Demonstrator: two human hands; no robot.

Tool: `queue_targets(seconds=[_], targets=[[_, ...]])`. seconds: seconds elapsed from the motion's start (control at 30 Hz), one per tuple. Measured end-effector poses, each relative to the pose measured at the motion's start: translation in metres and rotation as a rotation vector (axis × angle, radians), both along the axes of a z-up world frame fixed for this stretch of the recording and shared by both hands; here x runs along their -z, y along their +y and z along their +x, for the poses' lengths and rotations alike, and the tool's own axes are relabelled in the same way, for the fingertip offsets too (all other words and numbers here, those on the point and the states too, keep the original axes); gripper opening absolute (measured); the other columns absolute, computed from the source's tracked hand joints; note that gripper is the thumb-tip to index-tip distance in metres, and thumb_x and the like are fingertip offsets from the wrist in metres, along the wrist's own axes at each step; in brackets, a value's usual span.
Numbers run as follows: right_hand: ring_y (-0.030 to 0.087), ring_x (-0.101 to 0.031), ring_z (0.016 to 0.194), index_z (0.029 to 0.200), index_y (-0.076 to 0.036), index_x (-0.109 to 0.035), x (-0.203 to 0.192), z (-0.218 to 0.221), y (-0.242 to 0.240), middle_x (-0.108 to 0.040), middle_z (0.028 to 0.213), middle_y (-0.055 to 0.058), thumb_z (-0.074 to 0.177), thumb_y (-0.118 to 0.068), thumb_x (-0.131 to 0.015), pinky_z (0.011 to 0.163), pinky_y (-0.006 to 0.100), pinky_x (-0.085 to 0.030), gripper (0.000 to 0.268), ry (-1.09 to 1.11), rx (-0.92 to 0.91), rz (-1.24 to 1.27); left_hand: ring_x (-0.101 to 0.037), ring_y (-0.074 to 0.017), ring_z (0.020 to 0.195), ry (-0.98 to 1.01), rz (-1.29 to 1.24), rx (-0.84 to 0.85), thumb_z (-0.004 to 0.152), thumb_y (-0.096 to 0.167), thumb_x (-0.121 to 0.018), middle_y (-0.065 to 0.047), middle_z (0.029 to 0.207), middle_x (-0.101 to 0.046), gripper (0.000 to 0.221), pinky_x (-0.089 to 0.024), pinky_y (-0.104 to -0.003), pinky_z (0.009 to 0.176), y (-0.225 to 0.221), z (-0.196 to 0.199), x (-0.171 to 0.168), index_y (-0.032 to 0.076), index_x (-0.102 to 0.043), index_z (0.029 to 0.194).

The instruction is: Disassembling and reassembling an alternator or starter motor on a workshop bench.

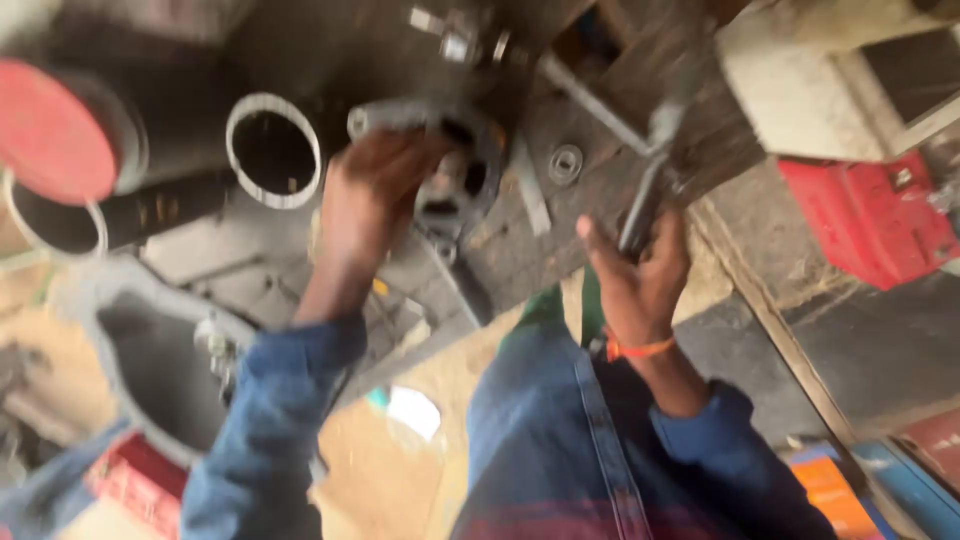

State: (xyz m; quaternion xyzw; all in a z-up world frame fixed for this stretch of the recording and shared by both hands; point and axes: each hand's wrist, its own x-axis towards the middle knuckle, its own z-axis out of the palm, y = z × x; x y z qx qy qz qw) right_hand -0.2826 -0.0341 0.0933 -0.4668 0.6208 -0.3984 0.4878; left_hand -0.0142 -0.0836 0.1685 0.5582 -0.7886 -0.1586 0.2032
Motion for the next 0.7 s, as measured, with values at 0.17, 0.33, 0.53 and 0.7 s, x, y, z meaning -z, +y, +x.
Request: queue_targets(seconds=[0.17, 0.33, 0.53, 0.7], targets=[[0.003, -0.039, 0.069, 0.125, 0.0, -0.059, 0.013, -0.009, 0.015, -0.043, 0.08, -0.008, 0.089, -0.011, -0.085, 0.06, 0.02, -0.037, 0.046, 0.002, -0.065, 0.067, -0.072, -0.0254, 0.096, 0.121, -0.03, -0.234, 0.082, -0.012, -0.072, -0.01, 0.105, -0.074, 0.037, -0.059, -0.036, 0.08, 0.025, 0.0, 0.016, 0.007, -0.076, 0.114], [0.001, -0.037, 0.069, 0.127, 0.0, -0.058, 0.012, -0.009, 0.015, -0.042, 0.081, -0.009, 0.09, -0.008, -0.084, 0.06, 0.018, -0.035, 0.046, -0.107, -0.045, 0.096, -0.075, -0.0207, 0.093, 0.181, -0.078, -0.375, 0.091, -0.007, -0.076, -0.007, 0.109, -0.077, 0.027, -0.061, -0.033, 0.078, 0.029, -0.001, 0.025, 0.008, -0.076, 0.114], [0.001, -0.039, 0.067, 0.127, 0.0, -0.057, 0.02, -0.01, 0.028, -0.042, 0.081, -0.008, 0.09, -0.009, -0.085, 0.059, 0.019, -0.038, 0.047, -0.092, -0.043, 0.129, -0.07, -0.0261, 0.113, 0.067, -0.112, -0.048, 0.088, -0.007, -0.073, -0.008, 0.114, -0.076, 0.026, -0.061, -0.037, 0.1, 0.011, 0.0, 0.018, 0.004, -0.073, 0.111], [0.005, -0.045, 0.065, 0.124, 0.0, -0.06, 0.028, -0.01, 0.046, -0.05, 0.078, -0.004, 0.087, -0.02, -0.087, 0.056, 0.023, -0.04, 0.05, 0.024, -0.085, 0.115, -0.07, -0.0245, 0.114, -0.053, -0.064, 0.172, 0.093, -0.006, -0.075, -0.006, 0.116, -0.076, 0.024, -0.06, -0.035, 0.1, 0.004, 0.005, 0.032, 0.007, -0.077, 0.113]])
